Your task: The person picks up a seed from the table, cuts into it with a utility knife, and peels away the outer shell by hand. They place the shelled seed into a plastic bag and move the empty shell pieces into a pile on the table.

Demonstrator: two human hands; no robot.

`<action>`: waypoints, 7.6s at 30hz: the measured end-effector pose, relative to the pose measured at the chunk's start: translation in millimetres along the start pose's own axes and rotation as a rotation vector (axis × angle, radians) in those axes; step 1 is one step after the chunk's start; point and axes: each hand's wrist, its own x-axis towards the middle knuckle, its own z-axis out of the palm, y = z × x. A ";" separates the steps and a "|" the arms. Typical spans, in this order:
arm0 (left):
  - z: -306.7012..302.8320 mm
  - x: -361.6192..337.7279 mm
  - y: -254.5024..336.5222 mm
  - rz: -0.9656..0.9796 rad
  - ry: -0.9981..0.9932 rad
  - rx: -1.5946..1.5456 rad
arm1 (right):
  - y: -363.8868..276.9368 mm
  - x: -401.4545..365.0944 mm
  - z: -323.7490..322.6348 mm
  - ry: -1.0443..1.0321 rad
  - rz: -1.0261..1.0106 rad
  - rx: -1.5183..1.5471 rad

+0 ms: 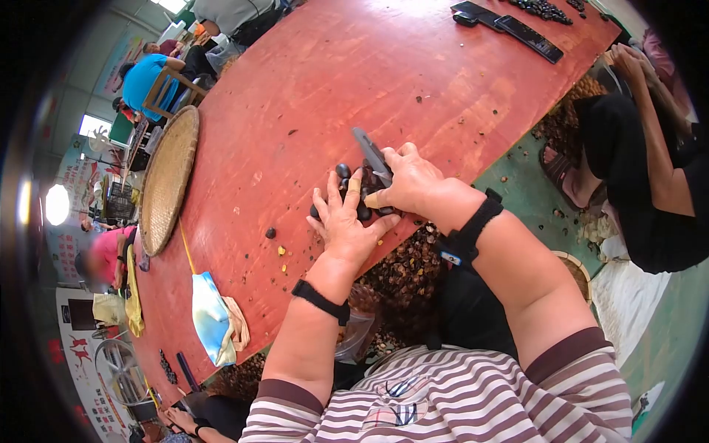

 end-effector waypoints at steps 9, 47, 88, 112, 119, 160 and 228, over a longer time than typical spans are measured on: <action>3.6 -4.3 -21.7 0.097 0.104 -0.011 | -8.0 4.8 7.9 -0.018 -0.224 0.053; -10.4 -43.5 -72.0 -0.011 0.170 -0.021 | -37.8 2.0 45.3 -0.120 -0.395 0.138; -34.9 -80.0 -78.5 -0.214 0.018 -0.260 | 6.9 -37.4 -6.8 0.032 -0.152 -0.403; -40.5 -101.9 -110.3 -0.196 0.027 -0.293 | -29.6 -86.7 16.0 -0.634 -0.080 0.648; -30.6 -100.2 -121.1 -0.231 0.062 -0.481 | -73.4 -84.7 29.4 -0.543 -0.322 -0.085; -19.9 -90.5 -136.9 -0.209 0.015 -0.631 | -102.2 -73.8 30.3 -0.611 -0.447 -0.620; -10.6 -155.7 -77.8 -0.103 0.033 -1.350 | -49.2 -129.5 65.6 -0.500 -0.315 0.419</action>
